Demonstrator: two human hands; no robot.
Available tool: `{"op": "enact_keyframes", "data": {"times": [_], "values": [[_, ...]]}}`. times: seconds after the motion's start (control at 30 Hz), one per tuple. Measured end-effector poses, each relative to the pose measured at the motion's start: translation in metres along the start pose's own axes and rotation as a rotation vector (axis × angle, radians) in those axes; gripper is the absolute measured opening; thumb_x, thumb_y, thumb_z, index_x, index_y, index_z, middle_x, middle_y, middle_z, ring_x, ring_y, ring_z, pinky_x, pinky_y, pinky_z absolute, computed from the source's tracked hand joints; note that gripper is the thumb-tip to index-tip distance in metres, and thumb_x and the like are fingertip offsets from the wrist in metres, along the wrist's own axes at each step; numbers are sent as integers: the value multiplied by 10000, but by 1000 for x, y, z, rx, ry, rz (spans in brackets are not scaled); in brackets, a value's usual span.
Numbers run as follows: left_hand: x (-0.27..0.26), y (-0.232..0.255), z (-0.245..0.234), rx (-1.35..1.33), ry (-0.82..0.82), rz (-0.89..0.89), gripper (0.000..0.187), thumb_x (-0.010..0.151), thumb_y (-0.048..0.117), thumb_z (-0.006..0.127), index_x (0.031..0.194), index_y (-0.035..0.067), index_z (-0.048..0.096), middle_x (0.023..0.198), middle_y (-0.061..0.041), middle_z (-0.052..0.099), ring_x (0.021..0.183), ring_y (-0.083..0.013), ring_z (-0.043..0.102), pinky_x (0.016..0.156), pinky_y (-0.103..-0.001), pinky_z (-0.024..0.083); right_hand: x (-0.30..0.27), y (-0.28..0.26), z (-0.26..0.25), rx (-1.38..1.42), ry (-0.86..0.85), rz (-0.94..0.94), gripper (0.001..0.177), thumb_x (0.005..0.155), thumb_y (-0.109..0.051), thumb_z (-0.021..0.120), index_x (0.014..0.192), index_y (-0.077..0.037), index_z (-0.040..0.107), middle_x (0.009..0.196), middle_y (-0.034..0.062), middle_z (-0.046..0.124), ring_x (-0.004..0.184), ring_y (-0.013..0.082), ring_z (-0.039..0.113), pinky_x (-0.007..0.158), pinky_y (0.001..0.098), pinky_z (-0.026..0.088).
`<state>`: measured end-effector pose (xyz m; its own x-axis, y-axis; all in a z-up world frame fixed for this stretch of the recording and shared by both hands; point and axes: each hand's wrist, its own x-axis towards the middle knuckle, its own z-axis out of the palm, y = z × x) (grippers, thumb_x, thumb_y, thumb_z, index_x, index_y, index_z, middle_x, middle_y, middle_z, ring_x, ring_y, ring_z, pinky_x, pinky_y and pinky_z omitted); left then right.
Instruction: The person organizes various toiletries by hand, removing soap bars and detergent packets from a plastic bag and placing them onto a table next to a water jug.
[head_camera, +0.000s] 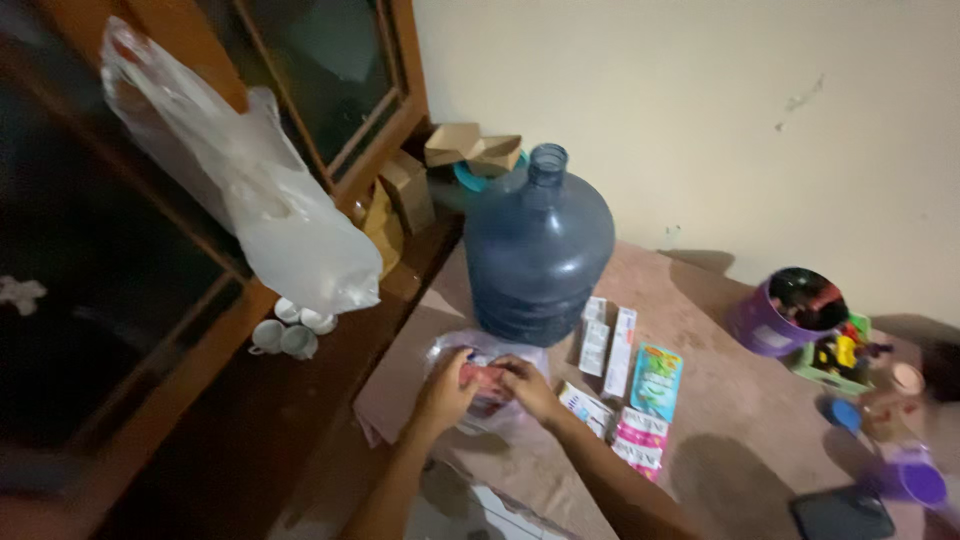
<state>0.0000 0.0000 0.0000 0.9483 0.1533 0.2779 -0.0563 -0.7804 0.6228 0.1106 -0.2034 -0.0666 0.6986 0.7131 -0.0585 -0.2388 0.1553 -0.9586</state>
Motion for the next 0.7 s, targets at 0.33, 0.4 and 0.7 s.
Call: {"op": "enact_keyframes", "data": {"times": [0.33, 0.4, 0.7], "values": [[-8, 104, -17, -1358, -318, -514, 493, 1029, 362, 551, 1414, 73, 449, 1093, -114, 694, 843, -202, 703, 636, -331, 599, -117, -152, 18, -362, 46, -342, 692, 781, 57, 780, 1411, -40, 510, 1297, 114, 597, 1207, 199, 590, 1047, 361, 494], [-8, 119, -13, -1397, -254, -454, 530, 1004, 247, 613, 1463, 67, 421, 1146, -125, 691, 874, -220, 712, 647, -329, 582, -133, -168, 13, -494, 45, -408, 767, 770, 45, 802, 1457, -57, 475, 1308, 113, 592, 1230, 207, 588, 1065, 373, 490], [-17, 174, 7, -1181, -100, -199, 669, 883, -19, 636, 1508, 74, 416, 1350, -111, 599, 1204, -215, 626, 961, -347, 584, -176, -190, -10, -210, 127, -23, 536, 977, -185, 660, 1464, -77, 464, 1135, 103, 731, 966, 185, 708, 796, 318, 538]]}}
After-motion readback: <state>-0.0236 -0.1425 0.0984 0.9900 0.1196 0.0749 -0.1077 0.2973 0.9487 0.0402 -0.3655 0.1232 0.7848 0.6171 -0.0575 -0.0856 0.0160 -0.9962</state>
